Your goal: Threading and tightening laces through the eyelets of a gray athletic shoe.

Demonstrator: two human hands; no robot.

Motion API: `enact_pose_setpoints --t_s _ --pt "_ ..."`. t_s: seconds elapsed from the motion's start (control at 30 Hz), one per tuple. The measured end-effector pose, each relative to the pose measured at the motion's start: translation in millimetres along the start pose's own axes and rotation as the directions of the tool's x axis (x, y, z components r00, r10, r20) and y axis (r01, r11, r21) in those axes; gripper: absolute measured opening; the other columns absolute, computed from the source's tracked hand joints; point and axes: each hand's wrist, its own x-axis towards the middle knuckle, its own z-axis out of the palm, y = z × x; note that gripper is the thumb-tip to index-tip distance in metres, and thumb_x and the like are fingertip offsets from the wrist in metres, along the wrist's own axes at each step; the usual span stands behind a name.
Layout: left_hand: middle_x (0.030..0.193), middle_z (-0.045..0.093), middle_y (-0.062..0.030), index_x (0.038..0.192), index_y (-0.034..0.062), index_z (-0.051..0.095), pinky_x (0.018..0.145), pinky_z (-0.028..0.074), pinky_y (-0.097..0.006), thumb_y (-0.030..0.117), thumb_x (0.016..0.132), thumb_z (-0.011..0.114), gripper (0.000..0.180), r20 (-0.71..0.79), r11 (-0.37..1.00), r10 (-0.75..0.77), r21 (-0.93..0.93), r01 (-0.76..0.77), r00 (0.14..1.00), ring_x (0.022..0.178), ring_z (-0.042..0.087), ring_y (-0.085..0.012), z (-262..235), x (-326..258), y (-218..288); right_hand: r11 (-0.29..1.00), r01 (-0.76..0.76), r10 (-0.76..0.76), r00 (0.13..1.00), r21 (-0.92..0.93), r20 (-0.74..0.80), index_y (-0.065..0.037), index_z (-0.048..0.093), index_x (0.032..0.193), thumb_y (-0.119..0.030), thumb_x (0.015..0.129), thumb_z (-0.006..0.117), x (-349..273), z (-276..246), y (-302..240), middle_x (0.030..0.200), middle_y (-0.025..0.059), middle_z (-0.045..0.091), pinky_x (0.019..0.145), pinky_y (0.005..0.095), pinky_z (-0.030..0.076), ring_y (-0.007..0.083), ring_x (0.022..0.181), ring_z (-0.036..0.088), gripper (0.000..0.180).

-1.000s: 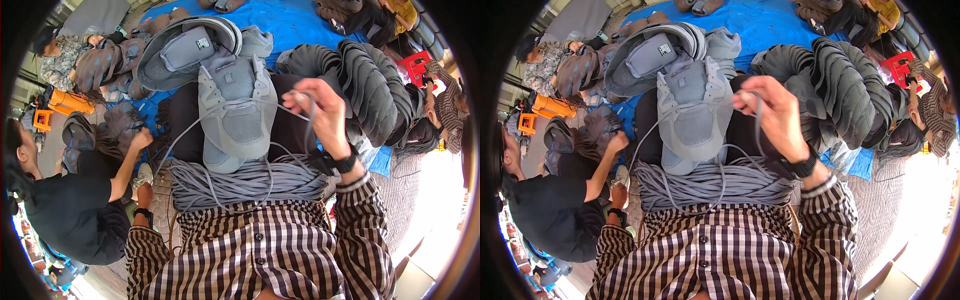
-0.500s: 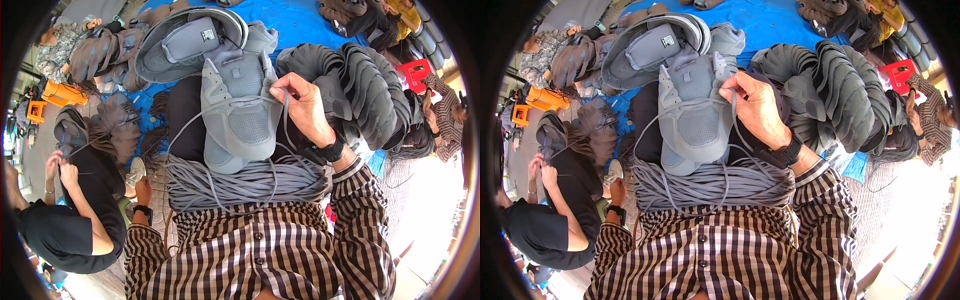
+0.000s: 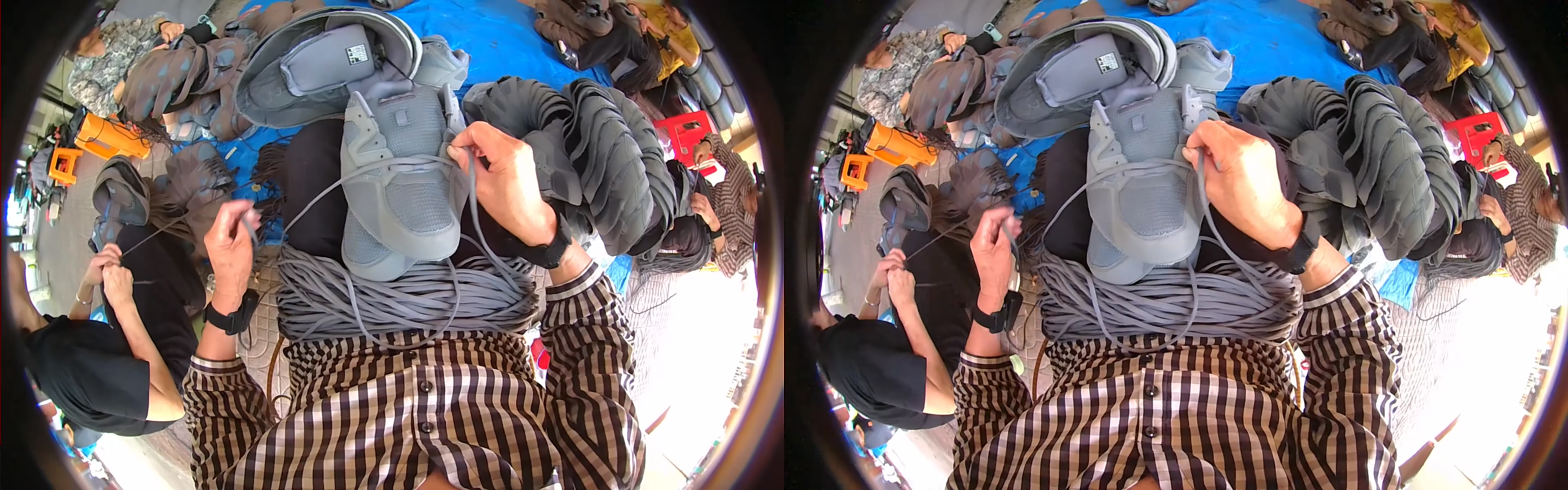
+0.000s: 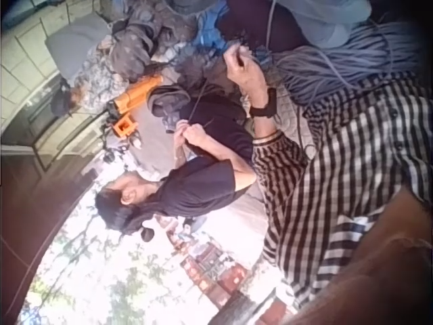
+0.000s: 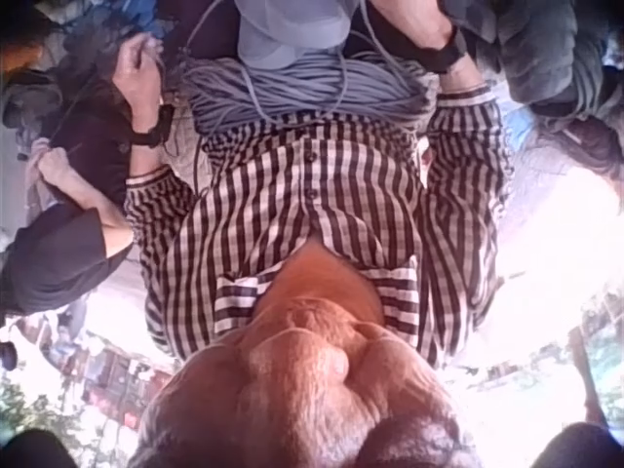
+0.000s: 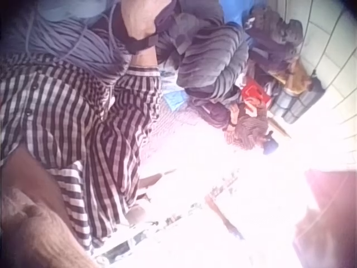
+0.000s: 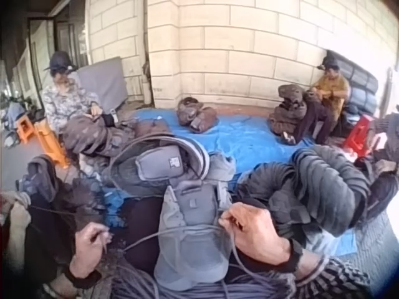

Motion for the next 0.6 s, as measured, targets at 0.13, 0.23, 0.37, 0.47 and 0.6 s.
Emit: enact_pose_setpoints --t_s 0.13,0.23,0.37,0.47,0.6 --pt "0.093 0.064 -0.0065 0.103 -0.001 0.06 0.076 0.055 -0.027 0.0 0.09 0.063 0.014 0.143 0.916 0.158 -0.391 -0.091 0.977 0.083 0.065 -0.0128 34 19 66 0.883 -0.302 0.234 0.947 0.358 0.222 0.0 0.061 0.083 -0.002 0.085 0.066 2 -8 11 0.071 0.0003 0.059 0.062 0.0228 0.043 0.0044 0.067 0.05 0.006" --pt "0.084 0.063 -0.001 0.094 0.0 0.063 0.068 0.049 -0.02 0.001 0.087 0.066 0.007 0.222 0.933 0.207 -0.337 -0.124 0.953 0.076 0.059 -0.0066 59 32 101 0.842 -0.366 0.264 0.92 0.395 0.29 0.0 0.062 0.083 -0.001 0.087 0.064 1 -12 12 0.076 -0.0027 0.058 0.065 0.0209 0.042 0.003 0.071 0.048 0.004" --pt "0.083 0.061 0.0001 0.095 0.001 0.062 0.068 0.047 -0.02 0.005 0.089 0.065 0.008 0.308 0.895 0.302 -0.417 -0.157 0.902 0.073 0.056 -0.0052 89 50 105 0.86 -0.323 0.236 0.938 0.396 0.253 0.0 0.063 0.089 0.0 0.086 0.063 0 -10 12 0.074 -0.0027 0.057 0.064 0.0205 0.04 0.0033 0.07 0.047 0.003" --pt "0.079 0.058 0.0032 0.089 0.0023 0.06 0.065 0.043 -0.019 0.001 0.088 0.062 0.003 0.359 0.949 0.271 -0.254 -0.186 0.893 0.07 0.052 -0.0036 101 53 101 0.84 -0.328 0.258 0.942 0.432 0.213 0.0 0.062 0.09 0.0 0.086 0.063 -2 -8 15 0.075 -0.0027 0.057 0.064 0.0207 0.041 0.0036 0.07 0.048 0.004" --pt "0.07 0.06 -0.0027 0.089 0.0038 0.06 0.056 0.045 -0.022 -0.001 0.084 0.064 0.007 0.307 0.934 0.355 -0.15 -0.324 0.883 0.059 0.053 -0.0066 100 52 104 0.878 -0.302 0.233 0.947 0.372 0.219 0.0 0.062 0.094 -0.001 0.087 0.063 -3 -6 17 0.08 -0.0032 0.059 0.067 0.0199 0.043 0.0028 0.074 0.05 0.007"
